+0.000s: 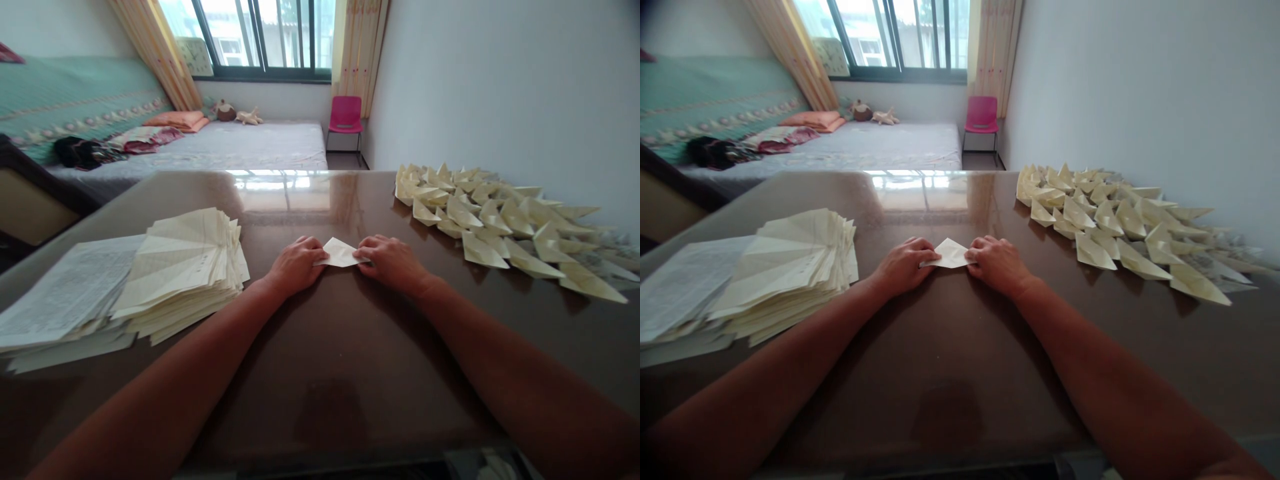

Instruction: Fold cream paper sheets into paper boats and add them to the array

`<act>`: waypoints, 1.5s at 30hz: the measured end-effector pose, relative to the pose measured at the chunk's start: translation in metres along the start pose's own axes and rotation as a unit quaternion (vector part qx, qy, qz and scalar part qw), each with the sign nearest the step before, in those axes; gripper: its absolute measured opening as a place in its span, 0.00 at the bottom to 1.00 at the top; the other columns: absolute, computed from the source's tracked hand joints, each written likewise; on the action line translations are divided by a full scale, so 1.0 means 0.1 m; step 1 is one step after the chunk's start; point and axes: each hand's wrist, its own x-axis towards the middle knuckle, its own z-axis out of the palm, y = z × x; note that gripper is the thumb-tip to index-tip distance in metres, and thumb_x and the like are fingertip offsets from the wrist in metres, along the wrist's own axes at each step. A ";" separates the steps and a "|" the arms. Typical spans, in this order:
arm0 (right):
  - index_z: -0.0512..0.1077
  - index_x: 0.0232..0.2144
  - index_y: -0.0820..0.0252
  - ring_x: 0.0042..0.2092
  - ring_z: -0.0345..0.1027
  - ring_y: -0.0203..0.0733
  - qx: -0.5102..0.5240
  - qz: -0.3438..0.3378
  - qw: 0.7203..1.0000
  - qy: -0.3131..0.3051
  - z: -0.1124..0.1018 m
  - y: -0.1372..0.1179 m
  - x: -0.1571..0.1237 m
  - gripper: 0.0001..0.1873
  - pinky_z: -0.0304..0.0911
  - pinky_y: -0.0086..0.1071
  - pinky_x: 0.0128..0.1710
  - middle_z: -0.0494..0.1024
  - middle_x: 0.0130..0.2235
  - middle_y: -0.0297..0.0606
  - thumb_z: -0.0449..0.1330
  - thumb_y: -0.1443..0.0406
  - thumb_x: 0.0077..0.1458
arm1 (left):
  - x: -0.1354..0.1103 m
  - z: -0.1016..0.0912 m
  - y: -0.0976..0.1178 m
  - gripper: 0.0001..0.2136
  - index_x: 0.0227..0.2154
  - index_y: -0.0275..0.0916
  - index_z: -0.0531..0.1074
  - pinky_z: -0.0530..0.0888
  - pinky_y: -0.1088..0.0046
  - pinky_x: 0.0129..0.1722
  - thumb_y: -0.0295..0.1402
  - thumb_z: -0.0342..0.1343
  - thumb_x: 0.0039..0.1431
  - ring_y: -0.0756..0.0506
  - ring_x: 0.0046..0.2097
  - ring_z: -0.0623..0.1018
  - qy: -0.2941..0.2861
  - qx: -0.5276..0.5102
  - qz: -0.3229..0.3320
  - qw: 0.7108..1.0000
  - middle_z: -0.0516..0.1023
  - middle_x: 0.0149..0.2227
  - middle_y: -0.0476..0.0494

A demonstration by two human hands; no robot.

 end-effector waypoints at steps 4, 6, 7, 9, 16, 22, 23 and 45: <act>0.77 0.41 0.51 0.46 0.66 0.42 0.013 -0.044 0.999 0.000 0.00 0.07 0.01 0.12 0.58 0.32 0.39 0.77 0.44 0.36 0.53 0.64 0.62 | 0.01 -0.06 0.06 0.14 0.40 0.41 0.78 0.71 0.69 0.42 0.30 0.46 0.63 0.44 0.41 0.72 -0.020 0.035 0.038 0.998 0.76 0.38 0.43; 0.77 0.41 0.51 0.46 0.65 0.40 0.032 -0.051 0.998 0.004 0.01 0.12 0.02 0.14 0.58 0.31 0.39 0.78 0.44 0.35 0.51 0.64 0.63 | 0.01 -0.08 0.10 0.15 0.39 0.41 0.78 0.71 0.69 0.41 0.29 0.45 0.63 0.45 0.41 0.72 -0.029 0.041 0.035 0.998 0.77 0.37 0.42; 0.77 0.41 0.51 0.45 0.65 0.40 0.040 -0.053 0.998 0.007 0.02 0.13 0.02 0.14 0.58 0.30 0.39 0.78 0.43 0.35 0.51 0.63 0.64 | 0.01 -0.09 0.12 0.14 0.38 0.40 0.78 0.71 0.69 0.41 0.29 0.45 0.63 0.45 0.40 0.72 -0.034 0.044 0.029 0.998 0.77 0.37 0.42; 0.78 0.40 0.52 0.45 0.65 0.40 0.046 -0.062 0.997 0.011 0.03 0.14 0.02 0.14 0.58 0.30 0.39 0.78 0.43 0.35 0.51 0.62 0.64 | 0.01 -0.08 0.17 0.14 0.38 0.39 0.78 0.72 0.69 0.41 0.27 0.46 0.63 0.44 0.41 0.72 -0.040 0.047 0.017 0.998 0.77 0.39 0.42; 0.78 0.36 0.55 0.41 0.65 0.41 0.044 -0.096 0.994 0.010 -0.02 0.14 0.03 0.15 0.57 0.32 0.41 0.79 0.36 0.39 0.51 0.62 0.64 | 0.00 -0.05 0.24 0.14 0.38 0.37 0.77 0.71 0.68 0.46 0.27 0.45 0.63 0.43 0.45 0.72 -0.038 0.033 0.014 0.999 0.76 0.42 0.41; 0.77 0.36 0.55 0.41 0.66 0.40 0.137 -0.037 0.990 0.024 0.09 0.19 0.05 0.14 0.57 0.30 0.38 0.78 0.37 0.38 0.52 0.60 0.63 | 0.05 -0.09 0.15 0.15 0.34 0.39 0.79 0.71 0.70 0.45 0.35 0.47 0.64 0.45 0.41 0.74 -0.064 -0.046 -0.034 0.996 0.76 0.39 0.43; 0.77 0.35 0.56 0.40 0.67 0.39 0.161 -0.018 0.986 0.029 0.13 0.20 0.06 0.14 0.57 0.29 0.38 0.78 0.37 0.38 0.52 0.59 0.63 | 0.06 -0.09 0.12 0.14 0.35 0.40 0.79 0.71 0.71 0.44 0.35 0.47 0.63 0.46 0.41 0.75 -0.066 -0.063 -0.051 0.995 0.76 0.40 0.44; 0.73 0.38 0.55 0.34 0.69 0.39 0.210 0.164 0.963 0.028 0.28 0.11 0.16 0.10 0.58 0.29 0.32 0.79 0.34 0.35 0.56 0.58 0.57 | 0.10 -0.07 -0.09 0.16 0.44 0.38 0.77 0.73 0.72 0.41 0.34 0.53 0.54 0.46 0.38 0.77 -0.048 -0.225 -0.194 0.953 0.80 0.39 0.45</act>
